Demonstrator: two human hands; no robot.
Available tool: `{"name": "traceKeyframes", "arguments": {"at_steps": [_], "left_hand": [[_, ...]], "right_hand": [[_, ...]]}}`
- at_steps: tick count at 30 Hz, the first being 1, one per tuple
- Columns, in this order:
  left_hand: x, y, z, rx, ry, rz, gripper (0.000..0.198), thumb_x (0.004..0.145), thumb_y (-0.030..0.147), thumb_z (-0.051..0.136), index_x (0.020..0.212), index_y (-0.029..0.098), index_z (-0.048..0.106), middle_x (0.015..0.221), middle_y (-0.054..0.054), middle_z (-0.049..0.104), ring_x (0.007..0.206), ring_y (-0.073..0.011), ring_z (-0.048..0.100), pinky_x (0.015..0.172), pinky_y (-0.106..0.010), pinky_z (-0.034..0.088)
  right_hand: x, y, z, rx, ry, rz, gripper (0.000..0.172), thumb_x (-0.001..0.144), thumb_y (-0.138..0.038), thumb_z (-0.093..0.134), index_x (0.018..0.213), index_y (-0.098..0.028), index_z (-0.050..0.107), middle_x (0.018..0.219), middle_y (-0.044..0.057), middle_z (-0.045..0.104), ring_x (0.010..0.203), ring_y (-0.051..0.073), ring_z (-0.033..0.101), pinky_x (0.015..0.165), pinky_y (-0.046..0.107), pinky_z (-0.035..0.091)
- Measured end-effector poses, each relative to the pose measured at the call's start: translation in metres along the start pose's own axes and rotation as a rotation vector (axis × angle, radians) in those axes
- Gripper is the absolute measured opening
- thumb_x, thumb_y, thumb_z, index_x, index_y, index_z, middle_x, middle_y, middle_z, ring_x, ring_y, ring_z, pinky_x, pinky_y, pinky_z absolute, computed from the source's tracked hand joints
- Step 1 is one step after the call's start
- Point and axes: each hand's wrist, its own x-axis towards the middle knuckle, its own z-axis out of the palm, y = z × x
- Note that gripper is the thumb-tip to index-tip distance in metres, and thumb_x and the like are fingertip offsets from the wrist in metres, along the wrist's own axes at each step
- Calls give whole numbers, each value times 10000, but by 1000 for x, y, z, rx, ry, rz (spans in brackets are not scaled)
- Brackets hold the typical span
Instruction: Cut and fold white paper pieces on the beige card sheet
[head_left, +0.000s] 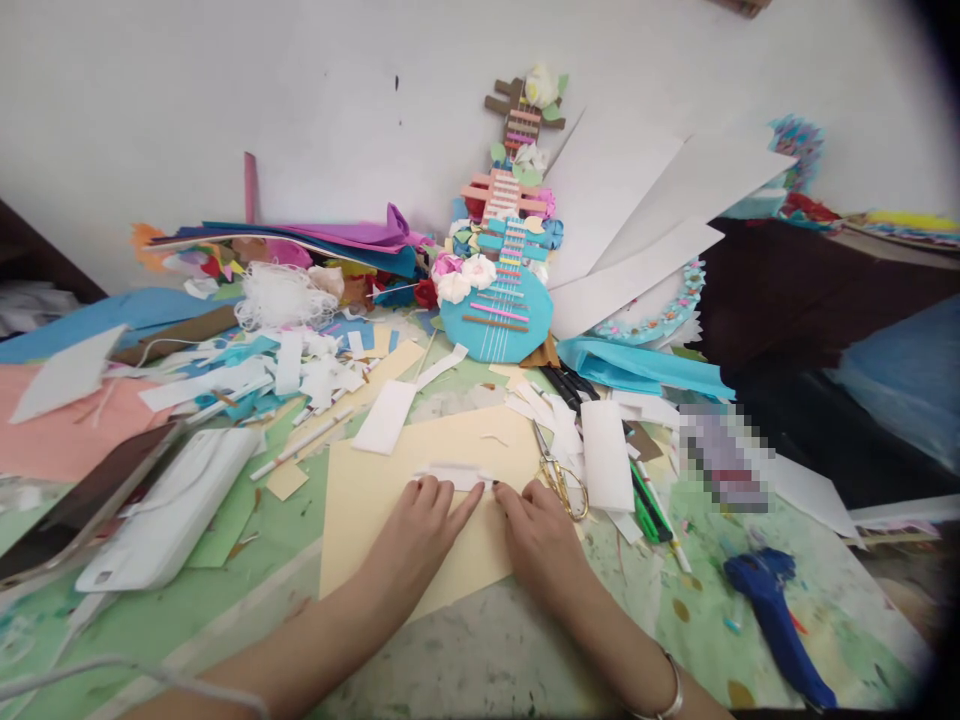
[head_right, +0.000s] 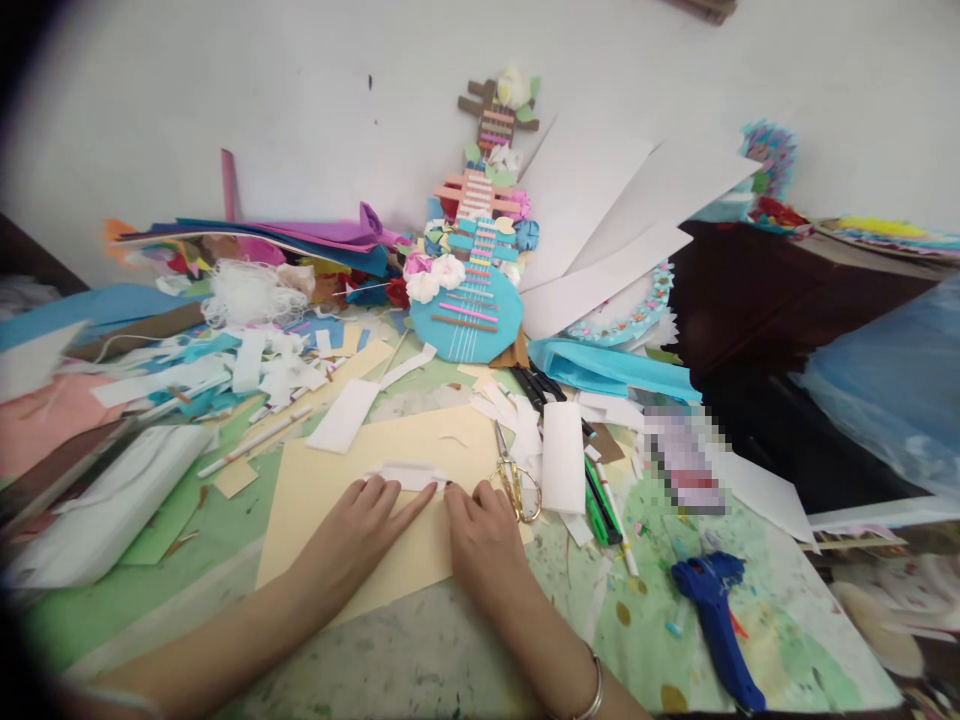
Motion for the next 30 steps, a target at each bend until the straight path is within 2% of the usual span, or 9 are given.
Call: {"name": "traceKeyframes", "arguments": {"at_steps": [2, 4, 6, 8, 11, 16, 19, 24, 30], "left_hand": [[-1, 2, 1, 11, -3, -15, 557, 830, 99, 390, 1361, 244, 306, 862, -94, 538, 800, -244, 508, 689, -373, 387], [-1, 6, 1, 32, -9, -36, 569, 831, 90, 382, 1370, 244, 287, 867, -102, 541, 809, -247, 511, 686, -372, 393], [-2, 9, 2, 52, -16, -57, 566, 833, 88, 378, 1371, 241, 288, 871, -111, 546, 819, -251, 515, 679, -368, 399], [-3, 12, 2, 53, -17, -76, 542, 834, 93, 384, 1353, 236, 326, 889, -119, 549, 842, -255, 516, 686, -370, 405], [-1, 13, 2, 8, -7, -113, 506, 831, 97, 401, 1315, 244, 386, 897, -121, 545, 839, -250, 516, 683, -366, 413], [0, 9, 1, -70, 3, -133, 497, 826, 75, 403, 1284, 267, 423, 873, -115, 540, 813, -247, 522, 647, -351, 418], [-4, 4, 4, -92, 19, -116, 472, 825, 61, 395, 1269, 213, 448, 872, -122, 550, 827, -247, 526, 660, -350, 425], [-14, -3, 11, -116, 80, -96, 459, 826, 49, 377, 1265, 164, 445, 1011, -143, 560, 952, -260, 511, 746, -361, 425], [-21, -11, 13, -162, 96, -78, 397, 796, 26, 379, 1163, 63, 524, 1028, -148, 589, 987, -273, 491, 798, -382, 392]], "right_hand": [[1, 0, 0, 9, 19, 10, 304, 809, -14, 395, 1043, -96, 571, 652, 74, 565, 680, 191, 436, 613, 311, 390], [2, 0, -1, 34, 66, 9, 276, 821, -29, 395, 992, -114, 594, 671, 76, 583, 707, 192, 464, 633, 315, 401], [4, -1, -3, 54, 123, -23, 283, 826, -44, 401, 1013, -124, 598, 822, 102, 636, 816, 206, 501, 698, 336, 417], [5, -2, -3, 56, 147, -70, 330, 824, -56, 407, 1101, -122, 572, 1038, 122, 627, 984, 232, 496, 791, 370, 415], [6, -2, -1, 59, 101, -118, 388, 828, -67, 397, 1193, -111, 521, 1172, 126, 579, 1143, 242, 442, 888, 396, 388], [6, -2, 5, 78, 61, -126, 409, 827, -55, 379, 1211, -103, 511, 1171, 135, 580, 1194, 237, 422, 946, 412, 360], [6, -2, 5, 87, 78, -120, 403, 827, -57, 380, 1199, -115, 524, 1159, 135, 587, 1203, 245, 413, 946, 424, 359], [5, -4, 5, 70, 59, -156, 398, 832, -63, 389, 1198, -142, 525, 1198, 118, 568, 1255, 245, 350, 976, 442, 317], [4, -9, 7, 23, 57, -88, 303, 844, -125, 433, 1102, -157, 590, 1226, 109, 551, 1258, 263, 336, 989, 462, 265]]}}
